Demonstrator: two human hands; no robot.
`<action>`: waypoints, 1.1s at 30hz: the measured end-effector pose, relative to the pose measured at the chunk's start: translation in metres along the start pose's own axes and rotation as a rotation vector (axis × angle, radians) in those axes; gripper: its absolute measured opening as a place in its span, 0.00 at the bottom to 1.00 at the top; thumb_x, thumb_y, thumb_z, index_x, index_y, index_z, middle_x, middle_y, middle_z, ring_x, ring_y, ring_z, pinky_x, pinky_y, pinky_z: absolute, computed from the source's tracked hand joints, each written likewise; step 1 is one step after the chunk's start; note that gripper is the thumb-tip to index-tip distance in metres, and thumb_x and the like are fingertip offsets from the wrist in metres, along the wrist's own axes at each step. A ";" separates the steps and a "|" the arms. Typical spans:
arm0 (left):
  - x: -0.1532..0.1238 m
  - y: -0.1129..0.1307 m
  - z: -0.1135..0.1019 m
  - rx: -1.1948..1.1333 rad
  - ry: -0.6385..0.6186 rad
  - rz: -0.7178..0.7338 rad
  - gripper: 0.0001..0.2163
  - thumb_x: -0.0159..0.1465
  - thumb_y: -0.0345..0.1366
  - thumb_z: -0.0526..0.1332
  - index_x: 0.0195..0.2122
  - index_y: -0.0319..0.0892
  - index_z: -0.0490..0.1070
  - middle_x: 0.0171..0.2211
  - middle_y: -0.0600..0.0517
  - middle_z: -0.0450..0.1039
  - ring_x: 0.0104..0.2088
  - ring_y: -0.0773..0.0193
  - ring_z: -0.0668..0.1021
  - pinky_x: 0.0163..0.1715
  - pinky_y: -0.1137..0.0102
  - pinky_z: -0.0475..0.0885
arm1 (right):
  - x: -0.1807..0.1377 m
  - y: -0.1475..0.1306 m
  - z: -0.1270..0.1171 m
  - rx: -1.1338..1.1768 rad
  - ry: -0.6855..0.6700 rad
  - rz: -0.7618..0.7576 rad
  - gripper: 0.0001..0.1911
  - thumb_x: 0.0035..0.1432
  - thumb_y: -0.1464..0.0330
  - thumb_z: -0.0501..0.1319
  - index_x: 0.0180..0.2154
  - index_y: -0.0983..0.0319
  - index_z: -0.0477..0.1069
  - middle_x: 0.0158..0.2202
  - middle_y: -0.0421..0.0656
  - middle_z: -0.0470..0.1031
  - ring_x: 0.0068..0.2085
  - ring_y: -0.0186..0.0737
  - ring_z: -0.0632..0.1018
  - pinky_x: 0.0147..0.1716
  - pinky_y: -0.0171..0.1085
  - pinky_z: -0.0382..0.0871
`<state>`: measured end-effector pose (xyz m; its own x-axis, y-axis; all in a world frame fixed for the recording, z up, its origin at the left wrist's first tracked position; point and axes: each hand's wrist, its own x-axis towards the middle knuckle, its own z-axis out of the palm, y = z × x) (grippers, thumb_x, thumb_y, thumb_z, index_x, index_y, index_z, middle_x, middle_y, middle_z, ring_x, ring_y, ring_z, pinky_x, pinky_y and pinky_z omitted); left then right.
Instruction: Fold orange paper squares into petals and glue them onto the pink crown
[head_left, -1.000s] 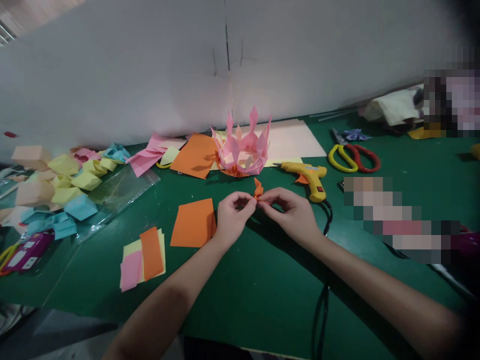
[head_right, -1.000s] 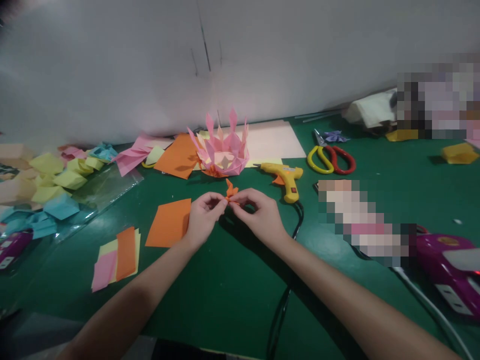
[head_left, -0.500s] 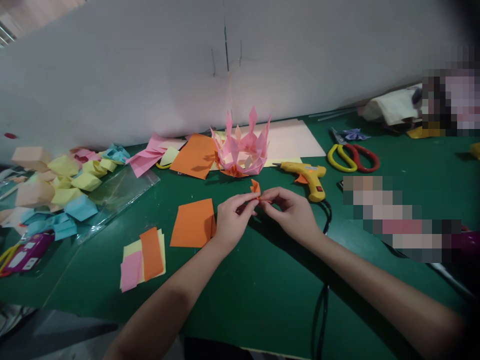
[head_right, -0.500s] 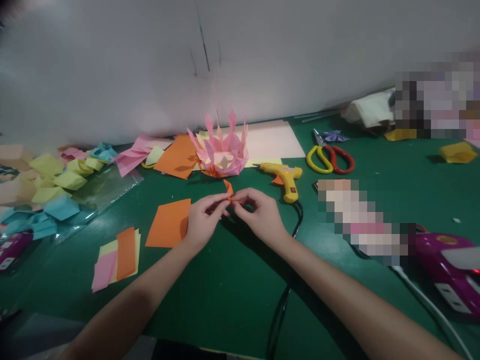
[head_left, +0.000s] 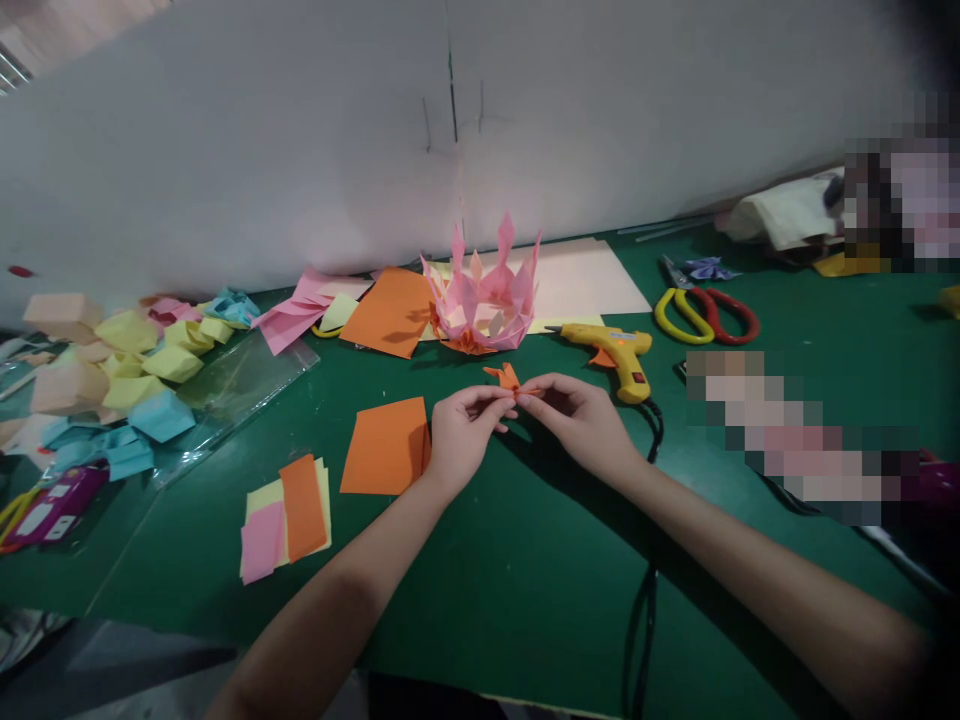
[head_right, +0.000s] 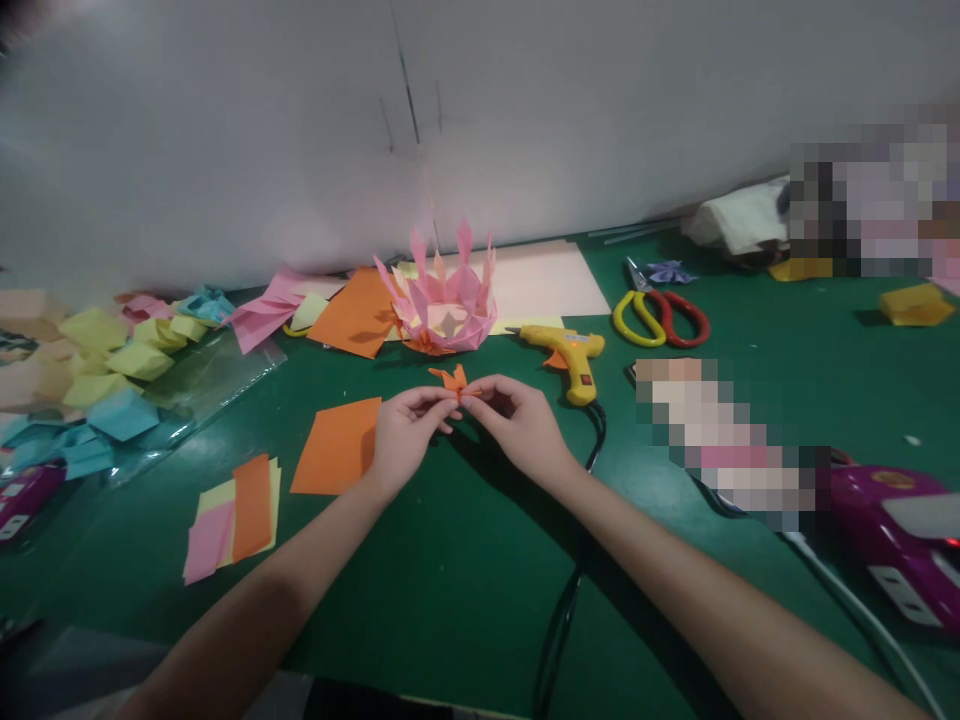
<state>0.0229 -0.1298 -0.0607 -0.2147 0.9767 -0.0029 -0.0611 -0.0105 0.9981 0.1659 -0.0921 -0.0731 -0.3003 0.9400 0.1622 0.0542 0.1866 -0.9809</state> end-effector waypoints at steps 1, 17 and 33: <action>0.000 0.001 0.000 -0.011 -0.001 -0.008 0.03 0.53 0.33 0.66 0.29 0.40 0.76 0.27 0.51 0.77 0.26 0.67 0.79 0.24 0.74 0.74 | 0.000 -0.001 0.000 0.003 -0.002 0.007 0.13 0.50 0.57 0.65 0.32 0.60 0.74 0.29 0.43 0.77 0.31 0.38 0.76 0.33 0.39 0.72; -0.001 0.003 0.001 -0.162 0.047 -0.162 0.08 0.47 0.32 0.69 0.29 0.38 0.79 0.26 0.49 0.78 0.28 0.66 0.79 0.35 0.66 0.77 | -0.004 0.000 -0.001 -0.229 0.054 -0.178 0.08 0.55 0.62 0.62 0.34 0.59 0.74 0.32 0.43 0.76 0.33 0.39 0.75 0.35 0.41 0.71; 0.005 0.004 -0.004 -0.367 -0.014 -0.312 0.11 0.43 0.35 0.73 0.27 0.38 0.79 0.27 0.50 0.78 0.27 0.68 0.78 0.38 0.67 0.75 | -0.005 -0.001 -0.001 -0.186 -0.001 -0.271 0.06 0.56 0.67 0.60 0.34 0.58 0.75 0.32 0.42 0.76 0.34 0.39 0.75 0.34 0.39 0.69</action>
<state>0.0174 -0.1257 -0.0567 -0.1187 0.9480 -0.2952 -0.4609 0.2107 0.8621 0.1686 -0.0964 -0.0727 -0.3283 0.8486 0.4149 0.1451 0.4793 -0.8656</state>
